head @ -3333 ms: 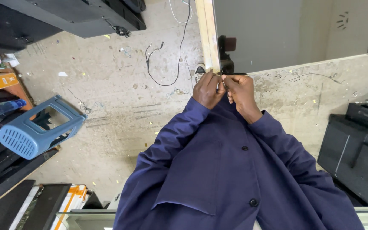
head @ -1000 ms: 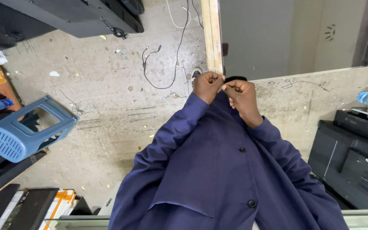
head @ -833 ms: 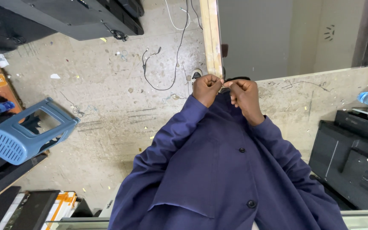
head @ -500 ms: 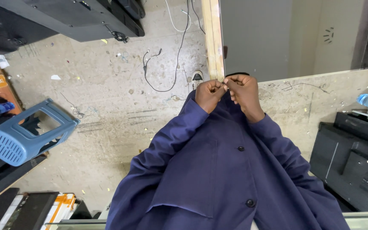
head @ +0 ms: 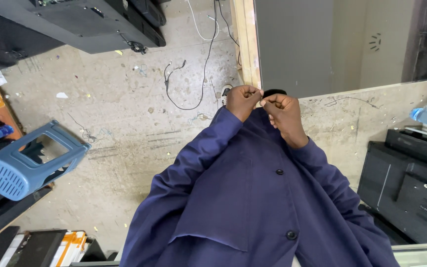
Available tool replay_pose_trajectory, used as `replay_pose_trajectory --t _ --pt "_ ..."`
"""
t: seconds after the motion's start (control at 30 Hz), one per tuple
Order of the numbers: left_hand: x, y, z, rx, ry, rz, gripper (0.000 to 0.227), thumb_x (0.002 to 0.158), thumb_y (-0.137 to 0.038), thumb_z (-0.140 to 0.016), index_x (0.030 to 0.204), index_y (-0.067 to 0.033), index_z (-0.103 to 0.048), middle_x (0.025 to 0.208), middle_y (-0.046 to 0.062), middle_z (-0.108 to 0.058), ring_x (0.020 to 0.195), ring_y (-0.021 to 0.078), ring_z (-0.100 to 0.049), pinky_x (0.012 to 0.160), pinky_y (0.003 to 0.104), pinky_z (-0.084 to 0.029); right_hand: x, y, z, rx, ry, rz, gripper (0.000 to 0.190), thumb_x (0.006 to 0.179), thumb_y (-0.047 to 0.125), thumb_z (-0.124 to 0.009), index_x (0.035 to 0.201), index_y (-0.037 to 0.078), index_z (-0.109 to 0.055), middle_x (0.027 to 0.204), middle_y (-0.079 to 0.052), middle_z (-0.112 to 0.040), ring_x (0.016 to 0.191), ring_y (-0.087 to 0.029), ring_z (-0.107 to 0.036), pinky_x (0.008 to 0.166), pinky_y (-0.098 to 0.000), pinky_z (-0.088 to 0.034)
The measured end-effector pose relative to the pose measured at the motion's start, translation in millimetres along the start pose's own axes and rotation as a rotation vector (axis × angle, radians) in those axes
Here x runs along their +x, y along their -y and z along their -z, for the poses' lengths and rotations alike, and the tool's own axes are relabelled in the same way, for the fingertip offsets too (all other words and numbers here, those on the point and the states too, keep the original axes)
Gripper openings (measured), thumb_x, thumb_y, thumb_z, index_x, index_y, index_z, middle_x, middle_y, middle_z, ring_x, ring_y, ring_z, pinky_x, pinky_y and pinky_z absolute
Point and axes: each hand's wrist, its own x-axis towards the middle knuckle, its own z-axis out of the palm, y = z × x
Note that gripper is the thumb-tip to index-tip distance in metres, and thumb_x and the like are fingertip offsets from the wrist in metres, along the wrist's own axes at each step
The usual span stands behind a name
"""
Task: Repairing a television screen by securing the edge connectors and frame.
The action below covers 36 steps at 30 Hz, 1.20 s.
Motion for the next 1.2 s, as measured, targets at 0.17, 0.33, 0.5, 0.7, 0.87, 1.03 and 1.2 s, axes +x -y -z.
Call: replay_pose_trajectory --t 0.17,0.33,0.5,0.7,0.87,1.03,1.2 --pt "10 34 -6 -0.075 -0.002 0.052 0.010 0.074 -0.016 -0.069 0.076 -0.0064 -0.073 0.046 0.003 -0.058 0.040 0.0084 -0.053 0.042 0.019 -0.039 7 7 2 -0.041 0.009 -0.008 0.012 0.088 0.009 -0.067 0.090 -0.003 -0.069 0.048 -0.007 -0.049 0.037 -0.009 -0.052 0.027 -0.0177 -0.038" --pt "-13 14 -5 -0.198 0.047 0.080 0.010 0.074 -0.013 -0.067 0.076 -0.0047 -0.071 0.046 0.002 -0.055 0.042 0.0057 -0.052 0.043 0.016 -0.037 12 21 -4 -0.099 -0.030 -0.001 0.016 0.092 0.010 -0.062 0.093 -0.005 -0.069 0.047 -0.006 -0.050 0.037 -0.008 -0.051 0.027 -0.0176 -0.036" --pt "-28 1 -2 -0.272 0.130 0.071 0.010 0.080 -0.014 -0.065 0.078 -0.0051 -0.067 0.047 0.005 -0.051 0.037 0.0070 -0.049 0.035 0.017 -0.037 15 20 -10 -0.136 -0.046 0.018 0.016 0.090 0.009 -0.064 0.093 -0.006 -0.068 0.051 -0.008 -0.053 0.038 -0.008 -0.052 0.029 -0.0176 -0.037" --pt "-7 27 19 -0.100 0.114 -0.069 0.028 0.091 -0.014 -0.045 0.067 -0.0077 -0.058 0.041 0.004 -0.046 0.036 0.0108 -0.046 0.037 0.021 -0.033 14 9 4 -0.164 -0.065 0.095 0.015 0.094 0.008 -0.062 0.096 -0.006 -0.068 0.053 -0.010 -0.055 0.042 -0.011 -0.055 0.032 -0.0182 -0.040" --pt "-4 -5 63 0.137 -0.121 -0.222 0.041 0.092 -0.022 -0.060 0.053 -0.0145 -0.059 0.040 0.001 -0.051 0.041 0.0162 -0.050 0.048 0.025 -0.041 6 11 2 -0.130 -0.075 0.132 0.014 0.095 0.006 -0.060 0.096 -0.006 -0.068 0.054 -0.010 -0.056 0.044 -0.011 -0.057 0.035 -0.0180 -0.042" --pt "1 -22 81 0.684 -0.310 -0.595 0.062 0.077 0.004 -0.077 0.133 0.0029 -0.049 0.112 0.034 -0.058 0.107 0.0531 -0.056 0.092 0.059 -0.048 3 3 4 -0.109 -0.097 0.159 0.013 0.094 0.006 -0.060 0.096 -0.005 -0.067 0.056 -0.009 -0.056 0.046 -0.011 -0.057 0.038 -0.0173 -0.042" --pt "19 -4 46 0.505 -0.079 -0.790 0.016 0.076 -0.005 -0.075 0.089 -0.0124 -0.070 0.076 0.006 -0.062 0.076 0.0295 -0.062 0.074 0.039 -0.052 9 -14 11 -0.328 -0.197 0.416 0.006 0.095 0.002 -0.067 0.094 -0.003 -0.072 0.055 -0.011 -0.059 0.050 -0.015 -0.060 0.042 -0.0223 -0.041"
